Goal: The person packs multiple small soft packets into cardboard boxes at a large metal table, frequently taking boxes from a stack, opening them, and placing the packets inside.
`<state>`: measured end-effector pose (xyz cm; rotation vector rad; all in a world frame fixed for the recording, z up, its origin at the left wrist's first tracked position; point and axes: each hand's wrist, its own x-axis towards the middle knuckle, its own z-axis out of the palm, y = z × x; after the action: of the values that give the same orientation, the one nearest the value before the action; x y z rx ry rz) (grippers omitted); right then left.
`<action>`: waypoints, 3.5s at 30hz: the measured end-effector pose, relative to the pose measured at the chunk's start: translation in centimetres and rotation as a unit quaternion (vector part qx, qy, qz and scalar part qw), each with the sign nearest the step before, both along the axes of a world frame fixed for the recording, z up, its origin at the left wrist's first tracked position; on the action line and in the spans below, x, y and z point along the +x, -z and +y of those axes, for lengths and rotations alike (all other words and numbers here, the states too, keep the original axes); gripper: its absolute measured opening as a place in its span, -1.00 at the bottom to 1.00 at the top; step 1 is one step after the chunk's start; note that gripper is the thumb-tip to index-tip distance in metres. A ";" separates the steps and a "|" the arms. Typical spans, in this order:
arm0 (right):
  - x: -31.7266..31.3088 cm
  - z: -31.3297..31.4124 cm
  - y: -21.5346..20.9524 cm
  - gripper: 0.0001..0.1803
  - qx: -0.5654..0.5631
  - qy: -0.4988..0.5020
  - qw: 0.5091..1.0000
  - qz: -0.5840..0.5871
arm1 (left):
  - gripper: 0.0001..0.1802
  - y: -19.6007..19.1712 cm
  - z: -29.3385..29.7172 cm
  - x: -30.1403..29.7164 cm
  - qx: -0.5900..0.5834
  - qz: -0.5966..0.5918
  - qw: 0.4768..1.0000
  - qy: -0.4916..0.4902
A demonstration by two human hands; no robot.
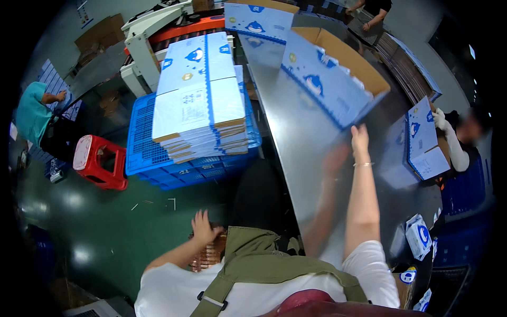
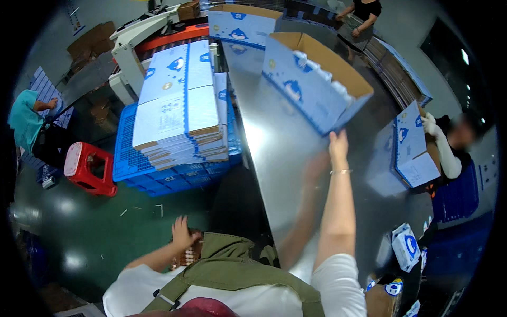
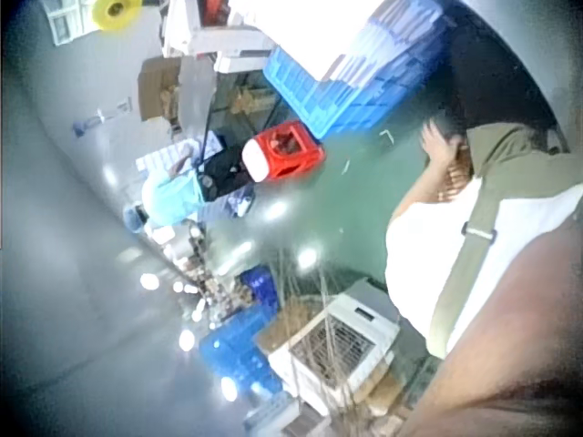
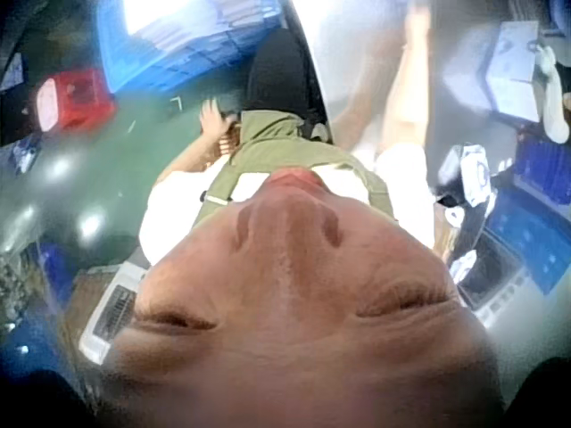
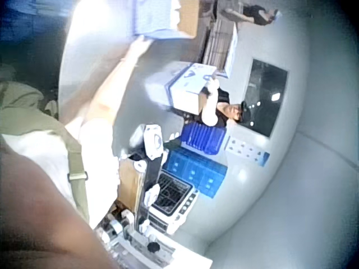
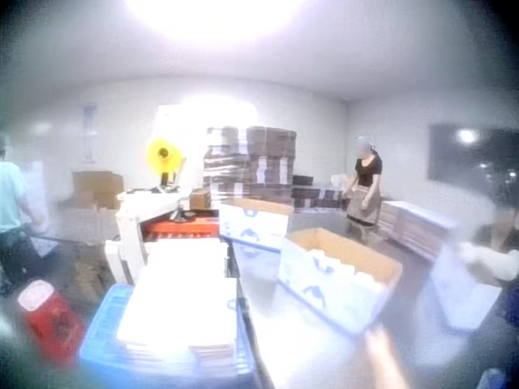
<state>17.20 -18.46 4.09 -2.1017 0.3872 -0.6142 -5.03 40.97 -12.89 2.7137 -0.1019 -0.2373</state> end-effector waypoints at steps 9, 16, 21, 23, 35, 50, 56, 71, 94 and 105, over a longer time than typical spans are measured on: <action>-8.8 23.7 3.3 -0.07 -0.444 -0.148 0.865 0.183 | 0.47 -3.5 3.2 -10.7 -0.104 0.065 0.987 -0.103; -11.7 24.8 2.8 -0.06 -0.375 -0.205 0.893 0.144 | 0.51 -4.5 2.9 -9.2 -0.084 0.273 0.941 -0.180; -11.6 24.8 2.1 -0.11 -0.361 -0.196 0.900 0.147 | 0.48 -2.6 3.4 -7.9 -0.158 0.245 0.939 -0.183; -11.6 24.9 1.6 -0.13 -0.347 -0.190 0.908 0.139 | 0.42 -3.6 3.2 -7.4 -0.200 0.260 0.922 -0.207; -12.2 23.0 -0.1 -0.20 -0.250 -0.160 0.942 0.160 | -0.09 -2.0 5.0 -3.4 -0.380 0.469 0.754 -0.259; -10.9 24.0 -0.3 -0.17 -0.267 -0.099 0.942 0.179 | -0.20 -2.7 26.8 -2.6 -0.201 0.567 0.678 -0.421; -11.2 23.6 0.3 -0.21 -0.329 -0.094 0.924 0.170 | -0.36 -3.5 29.8 4.2 -0.196 0.706 0.662 -0.160; -11.8 24.2 0.8 -0.21 -0.377 -0.078 0.907 0.172 | 0.13 -19.6 14.3 34.5 -0.298 -0.087 0.944 -0.114; 13.5 39.7 -7.0 0.00 0.100 -0.158 0.945 0.268 | -0.31 -27.3 10.0 34.8 -0.433 0.009 0.859 -0.273; 1.1 20.8 -26.2 -0.52 0.445 0.165 0.822 -0.314 | -0.17 -38.9 -6.1 25.1 -0.640 0.036 0.737 0.214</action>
<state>18.27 2.36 30.28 -0.8662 0.5234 -1.0343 20.04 34.90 26.04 1.2523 -0.6157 -0.2575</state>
